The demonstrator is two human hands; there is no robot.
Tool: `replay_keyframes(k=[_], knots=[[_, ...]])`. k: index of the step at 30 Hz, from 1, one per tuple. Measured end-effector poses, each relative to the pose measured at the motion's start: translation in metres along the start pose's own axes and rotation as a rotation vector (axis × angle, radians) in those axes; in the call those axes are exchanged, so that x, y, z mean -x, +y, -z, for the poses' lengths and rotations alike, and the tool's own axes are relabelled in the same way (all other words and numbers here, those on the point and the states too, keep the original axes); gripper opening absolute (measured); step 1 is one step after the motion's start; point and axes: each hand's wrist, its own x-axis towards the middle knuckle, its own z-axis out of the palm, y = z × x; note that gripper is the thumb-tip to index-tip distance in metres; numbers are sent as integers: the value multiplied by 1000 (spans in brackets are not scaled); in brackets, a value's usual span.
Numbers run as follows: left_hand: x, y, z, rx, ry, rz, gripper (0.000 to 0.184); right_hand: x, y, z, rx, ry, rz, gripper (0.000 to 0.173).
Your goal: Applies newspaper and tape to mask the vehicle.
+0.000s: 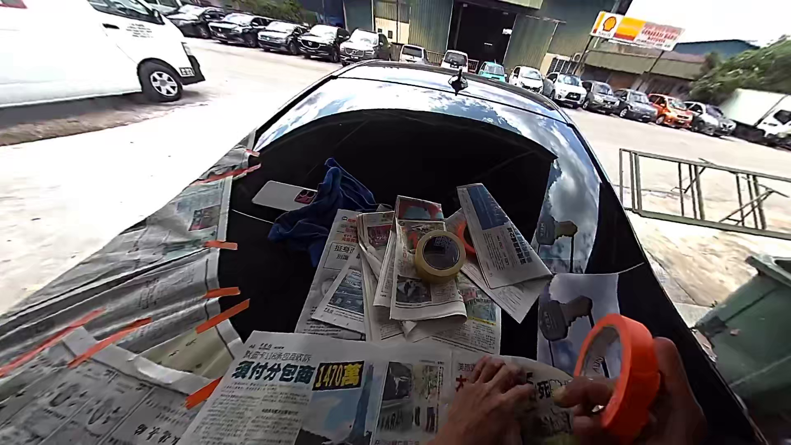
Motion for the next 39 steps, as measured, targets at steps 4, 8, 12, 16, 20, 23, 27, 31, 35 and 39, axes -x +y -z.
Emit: replay_keyframes(k=[4,8,12,16,20,23,27,31,35,39], knots=[[0,-4,24,413,442,82,35,-10,19,-38,-243,-97,-143,87],[2,-17,35,466,670,-11,34,-15,38,-63,-353,-1,-277,64],[3,-15,36,531,571,-38,62,-21,49,-71,-457,138,-451,23],[0,13,47,757,380,25,86,-21,53,-72,-263,237,-483,12],[-3,12,53,852,347,26,67,-33,57,-58,269,329,-121,3],[-11,6,61,811,384,6,41,-41,54,-59,439,312,101,9],[-16,4,65,801,464,75,24,-44,55,-63,371,195,70,21],[-14,-2,54,337,666,73,19,-61,63,-66,248,159,-173,40],[-4,-13,49,-2,710,-206,17,-87,98,-73,207,333,-378,51],[0,0,50,-1,685,-342,14,-85,135,-82,194,-31,-158,49]])
